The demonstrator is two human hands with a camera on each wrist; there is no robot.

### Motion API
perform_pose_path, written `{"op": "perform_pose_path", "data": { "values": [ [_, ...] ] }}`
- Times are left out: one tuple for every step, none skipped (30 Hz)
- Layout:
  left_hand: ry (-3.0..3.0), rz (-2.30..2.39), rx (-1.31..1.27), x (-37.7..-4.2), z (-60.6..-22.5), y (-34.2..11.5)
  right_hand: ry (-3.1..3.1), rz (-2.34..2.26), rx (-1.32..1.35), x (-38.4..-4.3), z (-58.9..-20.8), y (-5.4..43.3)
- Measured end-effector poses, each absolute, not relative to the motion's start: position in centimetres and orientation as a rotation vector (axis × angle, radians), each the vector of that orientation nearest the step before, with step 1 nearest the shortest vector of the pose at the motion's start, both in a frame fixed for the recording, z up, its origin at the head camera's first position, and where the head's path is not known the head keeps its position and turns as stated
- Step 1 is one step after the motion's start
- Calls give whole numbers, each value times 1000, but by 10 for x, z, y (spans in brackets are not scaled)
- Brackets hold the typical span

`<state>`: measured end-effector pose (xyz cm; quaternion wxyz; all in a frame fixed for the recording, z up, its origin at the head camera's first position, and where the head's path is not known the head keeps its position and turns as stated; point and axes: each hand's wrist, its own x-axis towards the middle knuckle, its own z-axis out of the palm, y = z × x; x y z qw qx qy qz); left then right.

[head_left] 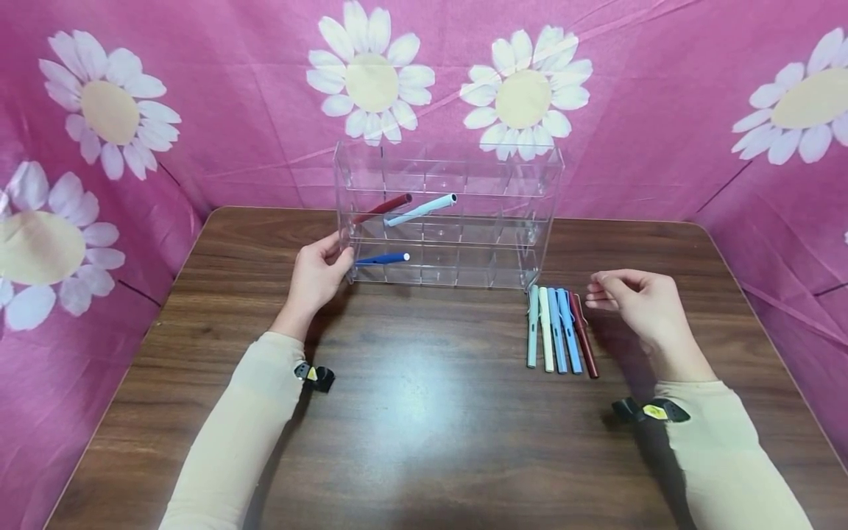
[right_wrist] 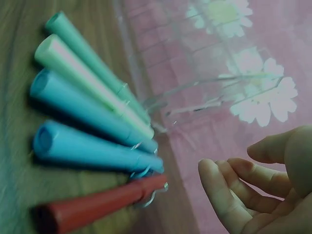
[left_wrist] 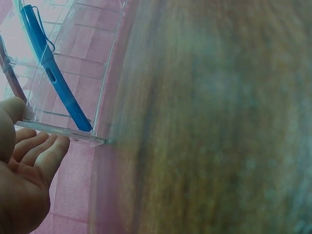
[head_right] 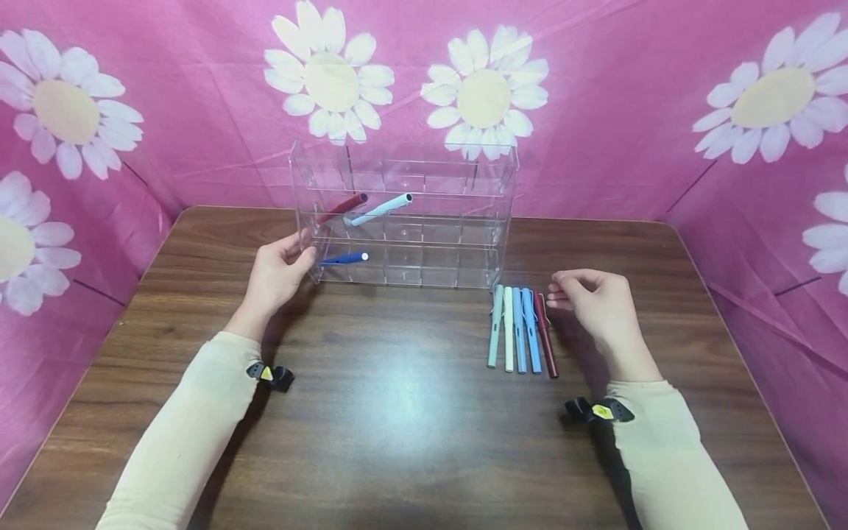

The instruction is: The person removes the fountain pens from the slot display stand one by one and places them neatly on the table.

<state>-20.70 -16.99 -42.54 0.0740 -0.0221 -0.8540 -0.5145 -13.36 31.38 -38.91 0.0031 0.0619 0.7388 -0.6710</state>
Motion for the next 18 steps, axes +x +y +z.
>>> {"op": "perform_pose_path", "data": {
  "values": [
    [-2564, -1543, -67, -207, -425, -170, 2323, -2105, 185, -134, -387, 313],
    [-2567, -1538, -66, -207, -425, -170, 2326, -2111, 175, -134, -385, 311],
    [-2569, -1536, -64, -207, -425, -170, 2330, -2118, 163, -135, -384, 310],
    [-2569, -1537, -64, -207, -425, -170, 2331, -2129, 151, -135, -382, 309],
    [-2572, -1534, -62, -206, -425, -170, 2329, -2144, 143, -136, -381, 308],
    [-2572, -1535, -61, -206, -425, -170, 2316, -2170, 134, -137, -380, 306],
    [-2572, -1536, -60, -206, -425, -170, 2306, -2193, 123, -137, -378, 304],
    [-2572, -1536, -60, -206, -425, -170, 2288, -2222, 116, -138, -377, 303],
    [-2569, -1540, -61, -206, -425, -170, 2267, -2254, 112, -139, -375, 300],
    [-2567, -1543, -61, -206, -425, -170, 2248, -2285, 103, -139, -374, 298],
    [-2565, -1546, -64, -206, -425, -170, 2237, -2311, 93, -140, -372, 296],
    [-2562, -1550, -66, -206, -425, -170, 2220, -2342, 79, -141, -371, 293],
    [-2560, -1551, -67, -206, -425, -170, 2214, -2365, 62, -141, -369, 291],
    [-2558, -1554, -69, -206, -425, -170, 2198, -2395, 49, -142, -368, 289],
    [-2559, -1552, -70, -206, -425, -170, 2187, -2425, 33, -142, -367, 287],
    [-2558, -1552, -72, -206, -425, -170, 2174, -2453, 17, -143, -366, 284],
    [-2559, -1553, -73, -206, -425, -170, 2163, -2478, 5, -143, -365, 282],
    [-2561, -1548, -71, -206, -425, -170, 2155, -2499, -8, -143, -363, 281]
  ]
}}
